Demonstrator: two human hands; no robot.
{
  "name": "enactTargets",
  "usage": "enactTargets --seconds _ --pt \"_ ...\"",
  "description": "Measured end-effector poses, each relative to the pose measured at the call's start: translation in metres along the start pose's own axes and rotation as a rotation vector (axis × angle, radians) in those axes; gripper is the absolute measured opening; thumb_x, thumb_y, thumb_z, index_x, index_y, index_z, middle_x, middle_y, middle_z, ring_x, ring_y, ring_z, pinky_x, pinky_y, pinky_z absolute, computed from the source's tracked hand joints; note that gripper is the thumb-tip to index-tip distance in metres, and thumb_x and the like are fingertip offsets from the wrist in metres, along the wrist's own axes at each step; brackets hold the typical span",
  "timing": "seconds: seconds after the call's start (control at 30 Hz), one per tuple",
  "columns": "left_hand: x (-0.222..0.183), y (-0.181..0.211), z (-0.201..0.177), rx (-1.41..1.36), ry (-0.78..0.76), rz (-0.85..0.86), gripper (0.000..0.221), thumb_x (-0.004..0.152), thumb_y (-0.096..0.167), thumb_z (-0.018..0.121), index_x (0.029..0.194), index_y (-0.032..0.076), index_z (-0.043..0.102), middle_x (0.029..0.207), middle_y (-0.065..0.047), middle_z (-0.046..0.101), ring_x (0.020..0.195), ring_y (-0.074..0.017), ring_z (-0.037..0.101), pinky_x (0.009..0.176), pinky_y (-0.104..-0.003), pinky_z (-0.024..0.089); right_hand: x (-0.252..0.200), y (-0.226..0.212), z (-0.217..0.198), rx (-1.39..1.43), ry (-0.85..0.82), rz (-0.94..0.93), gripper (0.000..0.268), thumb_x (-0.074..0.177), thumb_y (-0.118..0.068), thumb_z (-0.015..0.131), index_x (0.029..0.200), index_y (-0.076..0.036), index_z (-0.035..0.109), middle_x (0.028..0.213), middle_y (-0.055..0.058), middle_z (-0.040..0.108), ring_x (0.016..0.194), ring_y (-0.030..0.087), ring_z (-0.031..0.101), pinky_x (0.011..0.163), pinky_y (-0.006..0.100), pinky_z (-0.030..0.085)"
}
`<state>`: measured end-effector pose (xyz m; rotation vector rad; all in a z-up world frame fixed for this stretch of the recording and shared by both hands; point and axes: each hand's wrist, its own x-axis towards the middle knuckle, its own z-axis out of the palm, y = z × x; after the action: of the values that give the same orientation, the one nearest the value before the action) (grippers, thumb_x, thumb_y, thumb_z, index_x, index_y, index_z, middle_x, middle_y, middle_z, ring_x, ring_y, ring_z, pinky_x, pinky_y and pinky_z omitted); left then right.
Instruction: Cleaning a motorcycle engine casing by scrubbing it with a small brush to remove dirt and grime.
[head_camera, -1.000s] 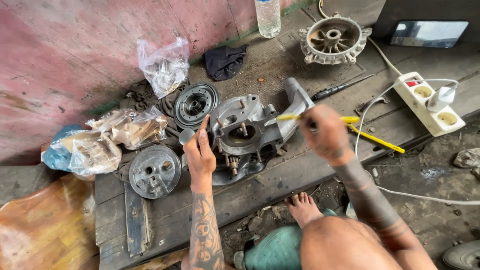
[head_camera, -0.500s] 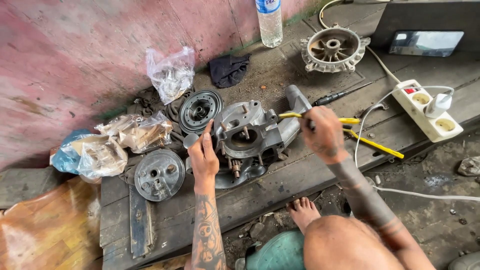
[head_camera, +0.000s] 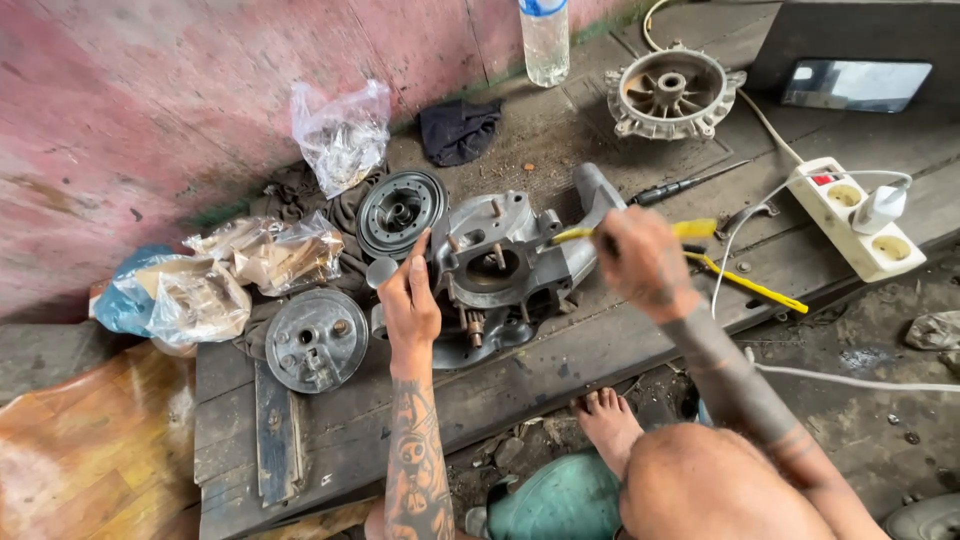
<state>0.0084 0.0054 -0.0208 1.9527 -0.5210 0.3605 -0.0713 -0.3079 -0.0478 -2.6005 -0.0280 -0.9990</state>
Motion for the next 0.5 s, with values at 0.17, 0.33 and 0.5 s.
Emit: enactTargets --seconds 0.17,0.33,0.5 --pt "0.002 0.011 -0.002 -0.021 0.022 0.002 0.046 0.116 0.029 0.037 0.146 0.012 0.068 0.045 -0.002 0.040 0.041 -0.0061 0.027 0.043 -0.027 0.032 -0.001 0.000 0.001 0.062 -0.043 0.000 0.023 0.078 -0.011 0.078 0.080 -0.018 0.056 0.074 0.005 0.057 0.075 0.031 0.065 0.071 0.042 0.053" --pt "0.002 0.010 -0.003 -0.004 0.012 -0.001 0.046 0.114 0.027 0.039 0.146 0.012 0.069 0.044 -0.002 0.037 0.043 -0.0077 0.028 0.046 -0.027 0.033 0.006 -0.012 -0.009 -0.019 -0.065 -0.012 0.021 0.080 -0.013 0.076 0.080 -0.018 0.056 0.077 0.005 0.055 0.078 0.030 0.064 0.071 0.041 0.053" --pt "0.003 0.029 -0.004 -0.024 0.000 -0.028 0.052 0.108 0.032 0.041 0.137 -0.001 0.069 0.131 -0.019 0.077 0.117 -0.0283 0.074 0.099 -0.034 0.054 0.009 -0.016 -0.011 0.071 -0.040 -0.022 0.022 0.088 -0.010 0.073 0.077 -0.018 0.056 0.072 0.000 0.057 0.074 0.023 0.065 0.069 0.032 0.052"
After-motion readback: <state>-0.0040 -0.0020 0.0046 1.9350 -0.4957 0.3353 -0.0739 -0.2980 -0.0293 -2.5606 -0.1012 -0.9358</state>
